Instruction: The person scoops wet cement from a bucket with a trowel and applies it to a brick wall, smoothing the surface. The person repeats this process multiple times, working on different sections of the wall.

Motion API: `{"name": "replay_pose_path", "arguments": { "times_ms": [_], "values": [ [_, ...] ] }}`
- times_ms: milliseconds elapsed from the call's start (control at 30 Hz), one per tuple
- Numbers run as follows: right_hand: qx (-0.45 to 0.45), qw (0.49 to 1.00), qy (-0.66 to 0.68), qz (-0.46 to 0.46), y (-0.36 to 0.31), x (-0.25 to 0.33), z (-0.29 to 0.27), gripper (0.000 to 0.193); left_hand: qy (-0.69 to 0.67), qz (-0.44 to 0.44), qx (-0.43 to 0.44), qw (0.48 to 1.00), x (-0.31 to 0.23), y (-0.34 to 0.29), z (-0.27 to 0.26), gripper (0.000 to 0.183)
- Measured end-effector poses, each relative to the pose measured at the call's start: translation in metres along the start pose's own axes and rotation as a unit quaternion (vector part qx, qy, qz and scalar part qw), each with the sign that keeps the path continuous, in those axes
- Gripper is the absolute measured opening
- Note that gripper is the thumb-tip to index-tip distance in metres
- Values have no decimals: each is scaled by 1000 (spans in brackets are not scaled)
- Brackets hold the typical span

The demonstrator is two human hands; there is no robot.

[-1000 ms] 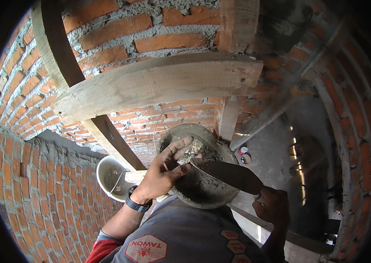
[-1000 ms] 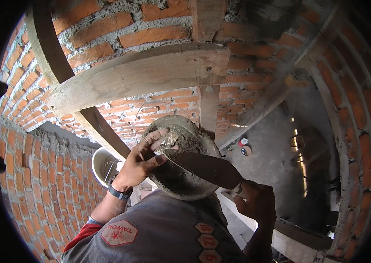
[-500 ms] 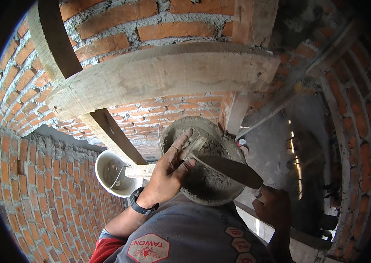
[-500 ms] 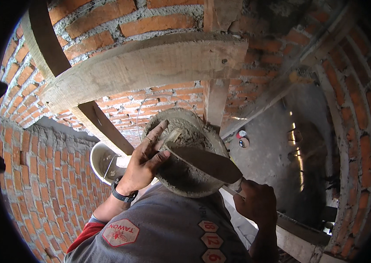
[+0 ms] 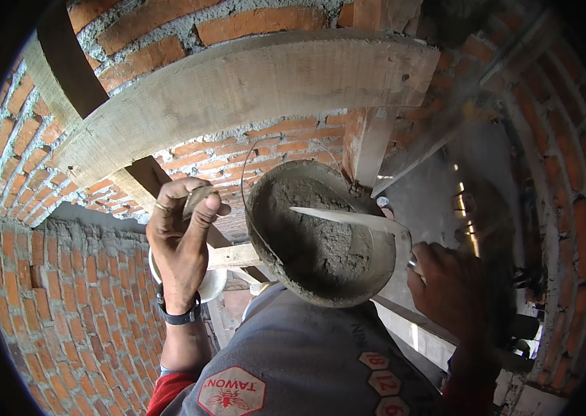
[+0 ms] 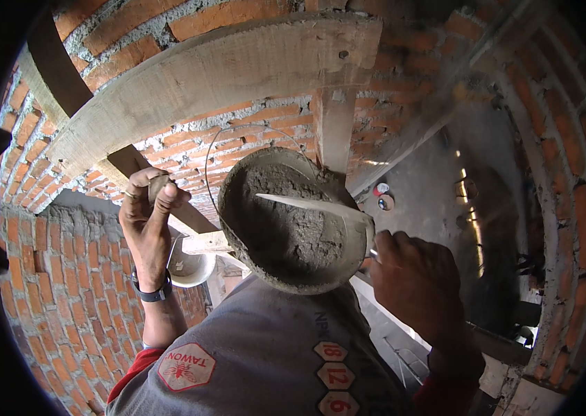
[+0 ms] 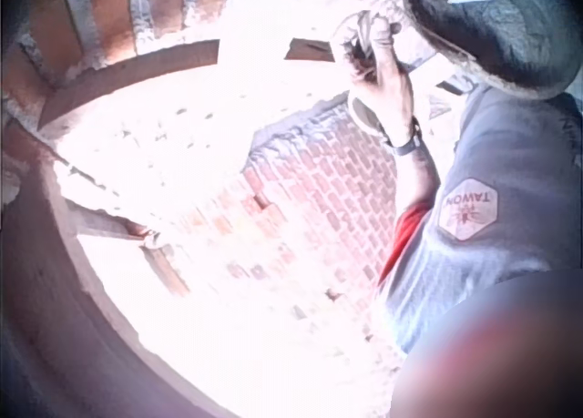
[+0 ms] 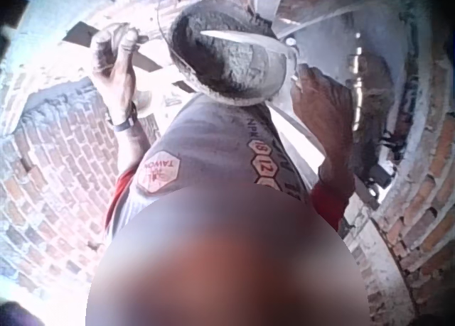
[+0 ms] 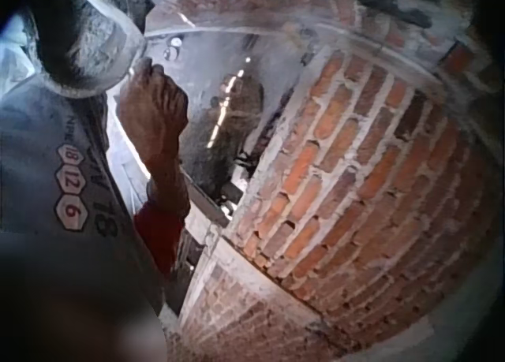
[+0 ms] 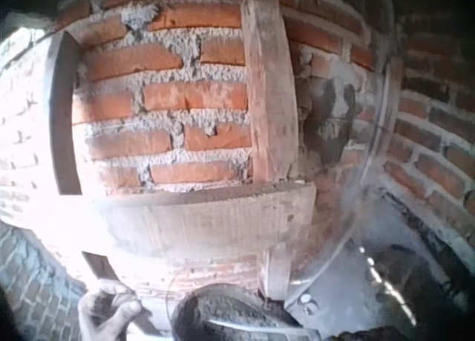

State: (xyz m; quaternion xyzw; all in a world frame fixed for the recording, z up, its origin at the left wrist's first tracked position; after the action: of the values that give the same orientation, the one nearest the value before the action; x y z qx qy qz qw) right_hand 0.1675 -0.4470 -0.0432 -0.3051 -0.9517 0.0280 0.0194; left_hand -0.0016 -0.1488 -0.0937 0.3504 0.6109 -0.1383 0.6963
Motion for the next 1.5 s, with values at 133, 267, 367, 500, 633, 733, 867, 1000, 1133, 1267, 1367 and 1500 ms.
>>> {"name": "replay_pose_path", "arguments": {
  "times_ms": [133, 267, 367, 500, 633, 733, 867, 1000, 1133, 1267, 1367, 1500],
  "values": [
    [133, 973, -188, -12, 35, 42, 4, 29, 2, 19, -44, 999, 6, -1, -15, 25],
    [236, 944, -164, -162, 31, 51, -20, 15, 63, 12, -143, 988, 16, -10, -37, 30],
    [145, 964, -181, -133, 36, 43, -37, 17, 113, 46, -145, 982, 17, -7, -63, 29],
    [202, 948, -227, -99, 63, 57, -23, 20, 128, 78, -190, 970, 14, 0, -86, 21],
    [228, 947, -180, -135, 66, 60, -38, 17, 167, 98, -260, 946, -2, 10, -107, 20],
    [203, 960, -97, -164, 58, 43, -60, 20, 206, 211, -245, 924, -21, 26, -124, 12],
    [413, 905, -55, -89, 82, 35, -35, 31, 341, 198, -324, 860, -36, 52, -139, 26],
    [283, 951, -73, -104, 82, 20, -44, 29, 497, 178, -352, 773, -37, 74, -145, 41],
    [241, 967, -58, -65, 70, 9, -48, 28, 446, 183, -361, 798, -21, 77, -153, 48],
    [369, 923, -48, -101, 73, 14, -1, 33, 263, 124, -370, 882, -2, 72, -155, 40],
    [348, 929, -4, -127, 71, 17, 28, 37, 150, 151, -339, 916, 7, 66, -146, 39],
    [321, 946, 38, -5, 57, 3, 19, 35, 110, 141, -337, 925, 10, 62, -137, 41]
  ]
}}
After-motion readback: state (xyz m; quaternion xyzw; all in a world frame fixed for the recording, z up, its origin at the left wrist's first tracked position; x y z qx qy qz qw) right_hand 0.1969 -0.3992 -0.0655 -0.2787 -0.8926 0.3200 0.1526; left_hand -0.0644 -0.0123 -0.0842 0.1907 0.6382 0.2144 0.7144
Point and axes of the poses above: each hand's wrist, its own y-axis towards the middle knuckle, its own z-axis out of the palm, x = y × z, the point moved 1 cm from there along y, towards the middle knuckle, and after that the axes turned 3 degrees about z, right-handed, at the moved point
